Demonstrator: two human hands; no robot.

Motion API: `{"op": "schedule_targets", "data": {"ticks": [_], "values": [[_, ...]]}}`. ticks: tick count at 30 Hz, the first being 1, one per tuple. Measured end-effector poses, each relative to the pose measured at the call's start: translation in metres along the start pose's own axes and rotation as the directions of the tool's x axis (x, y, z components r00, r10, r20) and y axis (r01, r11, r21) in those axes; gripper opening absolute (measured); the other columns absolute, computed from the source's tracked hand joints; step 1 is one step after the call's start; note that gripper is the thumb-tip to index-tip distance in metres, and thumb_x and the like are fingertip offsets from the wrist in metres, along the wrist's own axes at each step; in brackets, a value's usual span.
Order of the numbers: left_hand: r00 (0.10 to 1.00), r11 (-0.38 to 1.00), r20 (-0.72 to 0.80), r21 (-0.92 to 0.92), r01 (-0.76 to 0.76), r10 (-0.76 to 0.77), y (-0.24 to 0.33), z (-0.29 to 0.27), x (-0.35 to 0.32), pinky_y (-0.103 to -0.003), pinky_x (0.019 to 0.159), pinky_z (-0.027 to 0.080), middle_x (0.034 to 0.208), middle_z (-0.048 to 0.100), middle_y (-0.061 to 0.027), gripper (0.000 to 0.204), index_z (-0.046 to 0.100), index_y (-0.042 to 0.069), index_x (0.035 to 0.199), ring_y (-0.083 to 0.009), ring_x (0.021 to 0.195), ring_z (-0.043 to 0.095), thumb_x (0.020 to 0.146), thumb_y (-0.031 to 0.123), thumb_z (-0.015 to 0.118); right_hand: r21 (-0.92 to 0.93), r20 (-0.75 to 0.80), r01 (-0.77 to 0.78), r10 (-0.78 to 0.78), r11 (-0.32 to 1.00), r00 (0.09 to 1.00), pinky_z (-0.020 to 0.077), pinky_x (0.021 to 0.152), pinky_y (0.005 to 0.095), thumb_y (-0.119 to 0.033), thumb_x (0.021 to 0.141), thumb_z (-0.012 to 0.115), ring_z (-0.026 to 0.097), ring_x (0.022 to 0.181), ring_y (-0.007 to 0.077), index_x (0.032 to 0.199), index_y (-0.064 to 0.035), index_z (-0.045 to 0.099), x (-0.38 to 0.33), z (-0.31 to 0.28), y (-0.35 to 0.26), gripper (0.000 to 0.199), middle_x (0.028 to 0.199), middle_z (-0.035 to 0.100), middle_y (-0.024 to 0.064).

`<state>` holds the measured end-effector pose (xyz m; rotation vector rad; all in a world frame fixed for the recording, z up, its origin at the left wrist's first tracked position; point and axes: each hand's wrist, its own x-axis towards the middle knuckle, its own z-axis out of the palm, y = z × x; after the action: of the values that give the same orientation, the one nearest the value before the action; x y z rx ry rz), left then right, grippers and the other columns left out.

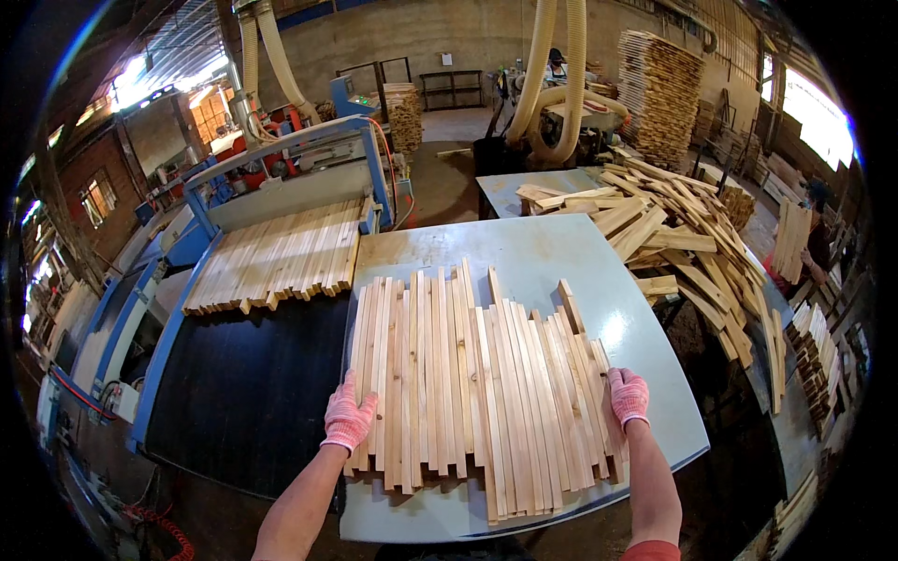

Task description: The person sorts and stacks wooden planks on a metal table and a conveyor belt in a workshop. They pick up stacks of planks, arrange them, and feed individual pieces into a processing machine.

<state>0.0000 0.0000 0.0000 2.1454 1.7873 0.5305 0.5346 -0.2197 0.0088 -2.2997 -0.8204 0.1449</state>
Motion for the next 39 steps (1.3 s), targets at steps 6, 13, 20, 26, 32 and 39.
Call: {"op": "schedule_targets", "data": {"ticks": [6, 13, 20, 26, 32, 39], "values": [[1.0, 1.0, -0.013, -0.002, -0.007, 0.007, 0.003, 0.008, -0.001, -0.047, 0.119, 0.039, 0.149, 0.056, -0.0258, 0.082, 0.039, 0.005, 0.161, -0.0413, 0.135, 0.053, 0.096, 0.044, 0.07, 0.002, -0.019, -0.003, 0.003, 1.0, 1.0, 0.0544, 0.095, 0.0468, -0.045, 0.102, 0.061, 0.072, 0.104, 0.0435, 0.113, -0.0034, 0.078, 0.004, -0.004, 0.004, 0.046, 0.107, 0.076, 0.0259], [0.999, 0.999, -0.037, -0.003, -0.036, 0.036, 0.002, 0.007, 0.0, -0.048, 0.115, 0.042, 0.143, 0.059, -0.0255, 0.082, 0.041, 0.005, 0.16, -0.0418, 0.129, 0.056, 0.094, 0.043, 0.071, -0.002, -0.016, 0.002, -0.002, 1.0, 1.0, 0.0545, 0.092, 0.0442, -0.04, 0.102, 0.062, 0.073, 0.101, 0.0417, 0.113, 0.0011, 0.077, 0.004, -0.003, 0.002, 0.045, 0.104, 0.076, 0.0265], [0.997, 0.999, -0.054, 0.001, -0.053, 0.053, 0.0, 0.01, 0.001, -0.048, 0.114, 0.043, 0.143, 0.059, -0.025, 0.081, 0.041, 0.005, 0.159, -0.0417, 0.128, 0.056, 0.094, 0.043, 0.071, 0.002, -0.018, 0.012, -0.012, 1.0, 1.0, 0.0544, 0.092, 0.0447, -0.04, 0.103, 0.061, 0.073, 0.101, 0.0423, 0.114, 0.001, 0.077, 0.006, 0.0, 0.01, 0.045, 0.105, 0.076, 0.0265], [1.0, 1.0, -0.003, 0.0, -0.016, 0.016, 0.002, 0.003, -0.001, -0.048, 0.117, 0.041, 0.15, 0.055, -0.0268, 0.084, 0.035, 0.007, 0.164, -0.0426, 0.135, 0.053, 0.097, 0.044, 0.07, -0.007, 0.007, 0.013, -0.013, 1.0, 1.0, 0.0545, 0.094, 0.0471, -0.044, 0.103, 0.06, 0.072, 0.105, 0.0437, 0.114, -0.003, 0.077, 0.002, -0.004, 0.0, 0.046, 0.107, 0.075, 0.0256], [0.996, 0.999, -0.071, -0.001, -0.055, 0.055, -0.002, 0.01, 0.0, -0.049, 0.115, 0.043, 0.144, 0.059, -0.027, 0.081, 0.041, 0.004, 0.159, -0.0427, 0.129, 0.056, 0.095, 0.044, 0.07, 0.012, 0.001, 0.009, -0.009, 1.0, 1.0, 0.0546, 0.095, 0.0462, -0.043, 0.103, 0.061, 0.072, 0.106, 0.0432, 0.115, -0.0031, 0.077, 0.003, -0.001, 0.004, 0.045, 0.108, 0.075, 0.0254], [0.998, 0.999, -0.046, 0.013, -0.032, 0.032, -0.002, 0.009, 0.001, -0.048, 0.117, 0.042, 0.146, 0.057, -0.0277, 0.082, 0.04, 0.004, 0.16, -0.0427, 0.132, 0.055, 0.095, 0.045, 0.069, -0.024, -0.004, 0.012, -0.012, 1.0, 1.0, 0.0545, 0.095, 0.046, -0.044, 0.103, 0.06, 0.072, 0.107, 0.0432, 0.114, -0.0033, 0.078, 0.001, -0.003, -0.001, 0.046, 0.108, 0.075, 0.0255]]}}
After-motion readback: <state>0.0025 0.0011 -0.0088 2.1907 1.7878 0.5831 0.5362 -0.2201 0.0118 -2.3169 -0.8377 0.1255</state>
